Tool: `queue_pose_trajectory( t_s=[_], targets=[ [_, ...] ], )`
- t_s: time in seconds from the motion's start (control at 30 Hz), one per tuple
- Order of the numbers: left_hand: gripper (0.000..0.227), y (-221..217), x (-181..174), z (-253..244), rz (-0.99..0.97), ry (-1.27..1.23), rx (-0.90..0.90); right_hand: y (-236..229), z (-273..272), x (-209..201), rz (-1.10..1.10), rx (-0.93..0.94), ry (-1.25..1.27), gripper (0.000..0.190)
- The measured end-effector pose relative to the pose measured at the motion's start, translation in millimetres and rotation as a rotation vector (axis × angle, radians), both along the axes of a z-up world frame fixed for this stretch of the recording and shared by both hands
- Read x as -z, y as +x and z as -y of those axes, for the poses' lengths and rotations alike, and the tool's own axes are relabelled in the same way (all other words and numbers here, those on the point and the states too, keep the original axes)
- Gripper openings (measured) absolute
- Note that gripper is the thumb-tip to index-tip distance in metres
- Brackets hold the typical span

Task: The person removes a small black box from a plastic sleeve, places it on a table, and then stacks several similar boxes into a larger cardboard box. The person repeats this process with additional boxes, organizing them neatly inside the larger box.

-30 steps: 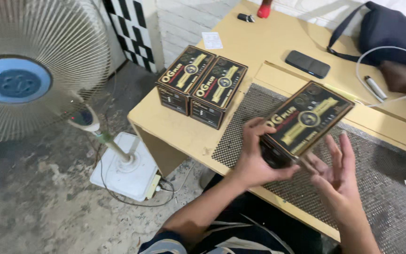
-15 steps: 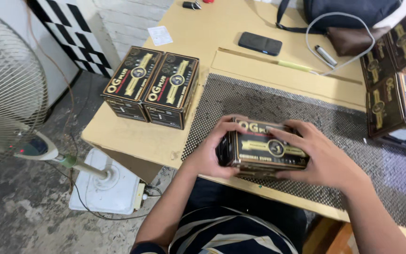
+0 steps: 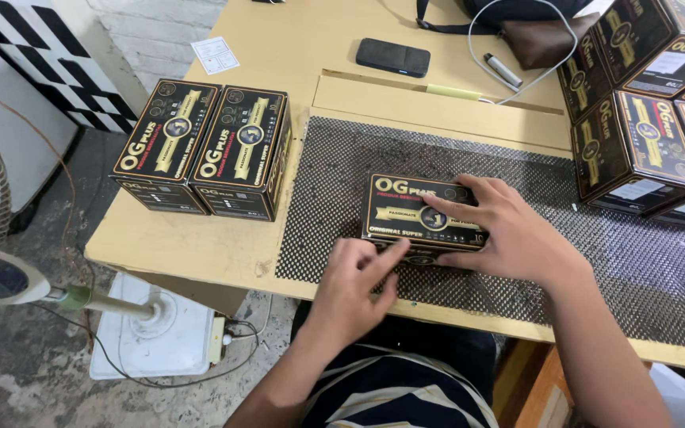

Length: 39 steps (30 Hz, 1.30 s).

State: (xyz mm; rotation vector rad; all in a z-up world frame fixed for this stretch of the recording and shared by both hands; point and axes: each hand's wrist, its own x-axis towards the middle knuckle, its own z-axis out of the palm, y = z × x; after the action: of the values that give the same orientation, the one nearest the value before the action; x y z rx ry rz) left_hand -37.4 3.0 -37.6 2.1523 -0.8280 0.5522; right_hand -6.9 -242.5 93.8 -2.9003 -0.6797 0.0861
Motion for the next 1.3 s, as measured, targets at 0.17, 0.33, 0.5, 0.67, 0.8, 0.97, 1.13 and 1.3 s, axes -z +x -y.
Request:
queue_pose_trajectory(
  t_s=[0.17,0.33,0.5,0.67,0.8,0.97,1.13,1.3],
  targets=[
    [0.067,-10,-7,6,0.04,0.103,0.005,-5,-9,-12,-0.109,0.061,-0.018,0.09],
    [0.056,-21,-21,15,0.005,0.014,0.019,-6,-9,-10,-0.012,-0.087,0.1,0.086],
    [0.054,-24,-33,14,-0.205,-0.039,0.109,-7,-24,-27,-0.108,-0.048,0.094,0.081],
    [0.055,-24,-39,9,-0.209,-0.018,0.103,0,-32,-40,-0.179,-0.007,0.023,0.088],
    [0.061,-26,-38,6,-0.21,0.023,0.075,6,-37,-45,-0.191,0.049,-0.004,0.091],
    [0.062,-27,-50,6,-0.235,0.089,0.072,10,-42,-44,-0.201,0.055,-0.058,0.085],
    [0.062,-34,-60,6,-0.288,0.123,0.053,15,-44,-42,-0.157,0.051,-0.075,0.084],
    [0.056,-34,-65,9,-0.225,0.2,-0.007,15,-52,-68,-0.225,0.1,-0.142,0.074]
  ],
)
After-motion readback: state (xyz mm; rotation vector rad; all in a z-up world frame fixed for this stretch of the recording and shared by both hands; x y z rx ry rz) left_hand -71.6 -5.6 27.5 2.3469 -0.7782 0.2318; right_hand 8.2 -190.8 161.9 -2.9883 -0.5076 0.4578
